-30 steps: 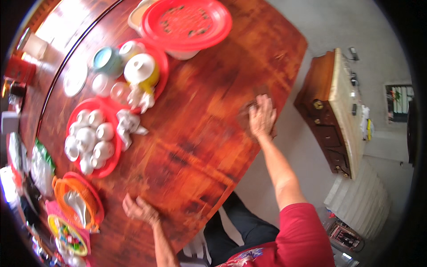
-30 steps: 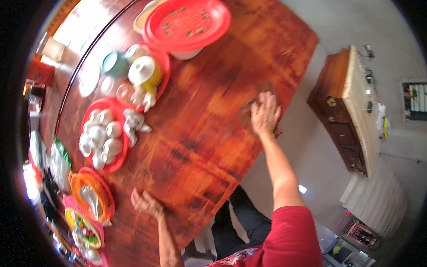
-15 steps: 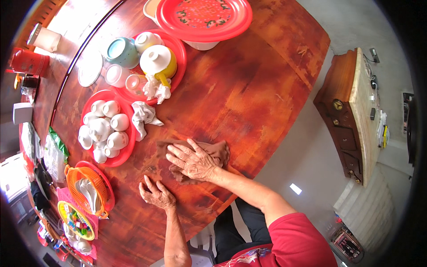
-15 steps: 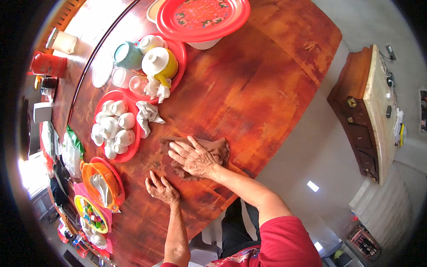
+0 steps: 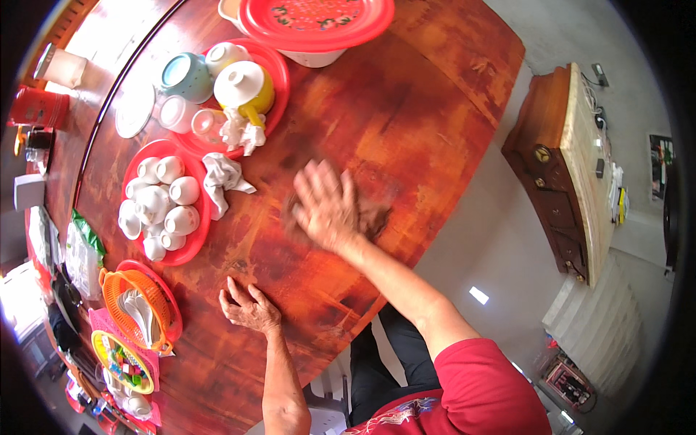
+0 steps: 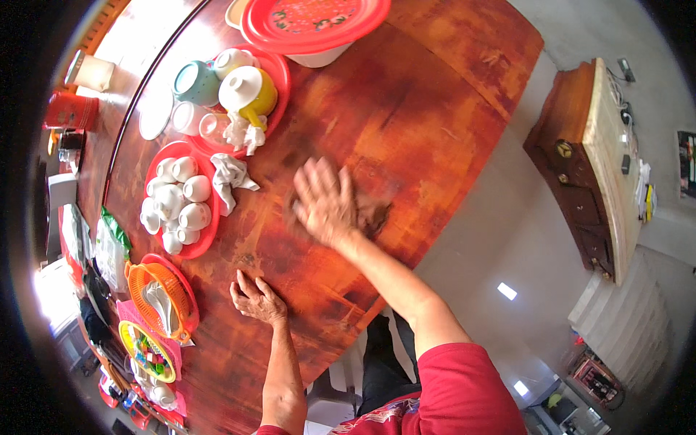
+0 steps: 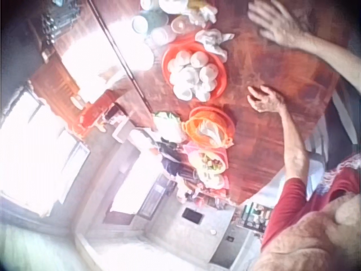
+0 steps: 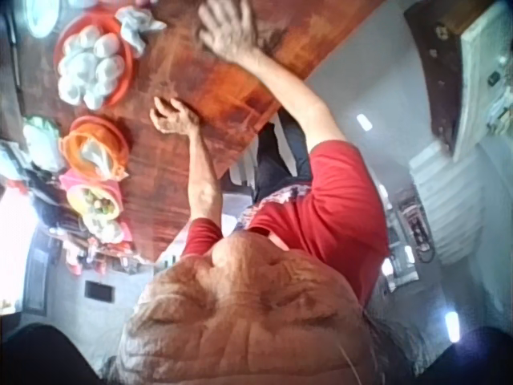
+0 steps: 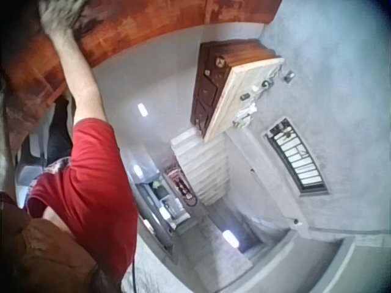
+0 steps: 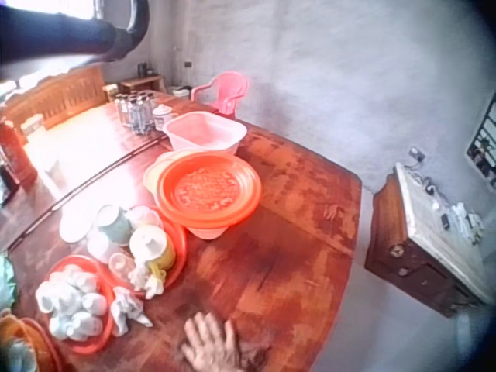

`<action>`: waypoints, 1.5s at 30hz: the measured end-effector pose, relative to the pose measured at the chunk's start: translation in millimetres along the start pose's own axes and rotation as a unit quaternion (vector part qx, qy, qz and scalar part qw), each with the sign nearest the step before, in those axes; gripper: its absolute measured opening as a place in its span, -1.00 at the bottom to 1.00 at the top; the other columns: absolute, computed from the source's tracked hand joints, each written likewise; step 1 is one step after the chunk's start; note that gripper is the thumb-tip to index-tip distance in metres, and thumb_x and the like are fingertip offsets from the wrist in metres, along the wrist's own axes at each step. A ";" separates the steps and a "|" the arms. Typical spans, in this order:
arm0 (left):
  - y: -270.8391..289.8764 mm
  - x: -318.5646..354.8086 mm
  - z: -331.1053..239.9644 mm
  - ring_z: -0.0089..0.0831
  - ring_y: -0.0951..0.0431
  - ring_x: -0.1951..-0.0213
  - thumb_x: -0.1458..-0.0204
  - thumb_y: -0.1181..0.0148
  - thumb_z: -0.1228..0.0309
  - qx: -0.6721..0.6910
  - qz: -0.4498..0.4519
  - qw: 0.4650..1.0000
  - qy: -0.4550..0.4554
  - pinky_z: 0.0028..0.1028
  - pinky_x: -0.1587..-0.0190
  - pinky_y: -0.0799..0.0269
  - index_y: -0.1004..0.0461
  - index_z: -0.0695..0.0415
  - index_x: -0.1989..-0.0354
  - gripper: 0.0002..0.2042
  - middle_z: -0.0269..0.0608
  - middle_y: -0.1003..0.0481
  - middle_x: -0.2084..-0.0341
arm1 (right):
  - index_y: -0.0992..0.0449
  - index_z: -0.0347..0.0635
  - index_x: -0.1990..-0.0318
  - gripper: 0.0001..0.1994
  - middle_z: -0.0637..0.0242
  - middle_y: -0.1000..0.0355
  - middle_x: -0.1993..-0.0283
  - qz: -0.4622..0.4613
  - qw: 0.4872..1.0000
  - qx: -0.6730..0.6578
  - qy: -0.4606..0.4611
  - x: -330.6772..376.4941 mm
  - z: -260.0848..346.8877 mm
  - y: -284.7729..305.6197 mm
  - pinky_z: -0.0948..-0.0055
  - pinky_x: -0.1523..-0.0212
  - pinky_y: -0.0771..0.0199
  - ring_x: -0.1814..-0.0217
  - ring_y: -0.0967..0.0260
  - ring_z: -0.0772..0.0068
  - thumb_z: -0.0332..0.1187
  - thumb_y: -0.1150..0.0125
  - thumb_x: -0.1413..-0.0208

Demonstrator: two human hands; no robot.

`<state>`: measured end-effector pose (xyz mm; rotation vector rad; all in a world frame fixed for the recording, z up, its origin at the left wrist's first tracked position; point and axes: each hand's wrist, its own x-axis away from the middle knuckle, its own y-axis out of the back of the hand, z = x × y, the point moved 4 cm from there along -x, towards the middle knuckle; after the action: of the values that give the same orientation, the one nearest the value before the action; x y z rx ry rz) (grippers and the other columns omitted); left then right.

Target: The person wipes a large wooden table with a brown cloth, moving around various items such as a pink basin, plastic trays, and stacked cups. They systematically clean different sections of the table surface while navigating around the cluttered items.

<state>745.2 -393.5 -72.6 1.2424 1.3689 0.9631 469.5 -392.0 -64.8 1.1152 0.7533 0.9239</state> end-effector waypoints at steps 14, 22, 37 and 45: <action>-1.4 1.8 6.9 0.01 -0.18 -0.23 -0.09 -0.17 0.08 0.068 -0.012 0.997 -0.039 -0.02 -0.24 -0.07 -0.31 -0.14 -0.29 -0.44 0.09 -0.20 -0.23 | -0.15 0.06 -0.38 -0.38 0.24 -0.01 -0.47 -0.066 0.990 0.059 -0.108 128.0 -93.4 29.7 -0.18 -0.42 0.21 -0.53 0.16 0.09 0.03 -0.03 -0.21; 19.3 53.9 63.9 0.05 -0.07 -0.32 -0.13 -0.17 0.21 0.093 0.018 0.992 -0.088 -0.04 -0.33 0.01 -0.11 -0.01 -0.39 -0.35 0.11 -0.07 -0.31 | -0.03 -0.03 -0.42 -0.34 0.03 0.12 -0.49 -0.090 0.986 0.080 -0.117 174.4 4.2 -1.6 -0.20 -0.42 0.15 -0.54 0.24 -0.04 -0.01 0.00 -0.25; 58.1 167.5 206.9 -0.03 -0.06 -0.34 -0.23 0.01 0.06 0.018 0.000 0.998 0.065 -0.05 -0.33 0.03 -0.12 -0.07 -0.39 -0.43 -0.01 -0.06 -0.34 | -0.16 -0.05 -0.37 -0.31 0.13 -0.01 -0.46 0.062 0.947 -0.091 0.302 330.1 246.1 -57.7 -0.13 -0.46 0.21 -0.53 0.13 0.21 -0.09 -0.11 -0.06; 62.1 165.0 204.5 -0.09 -0.07 -0.34 -0.13 -0.11 0.13 -0.033 0.005 0.995 0.091 -0.05 -0.35 0.02 -0.19 -0.09 -0.36 -0.41 -0.10 -0.10 -0.33 | -0.28 0.08 -0.30 -0.41 0.27 -0.13 -0.41 0.071 0.932 -0.093 0.343 248.7 218.7 -51.2 -0.08 -0.43 0.14 -0.38 -0.13 0.24 -0.06 -0.16 -0.08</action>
<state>963.7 -234.9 -74.3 1.1348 1.4596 1.1430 779.6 -265.3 -65.5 0.6715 1.1291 1.5096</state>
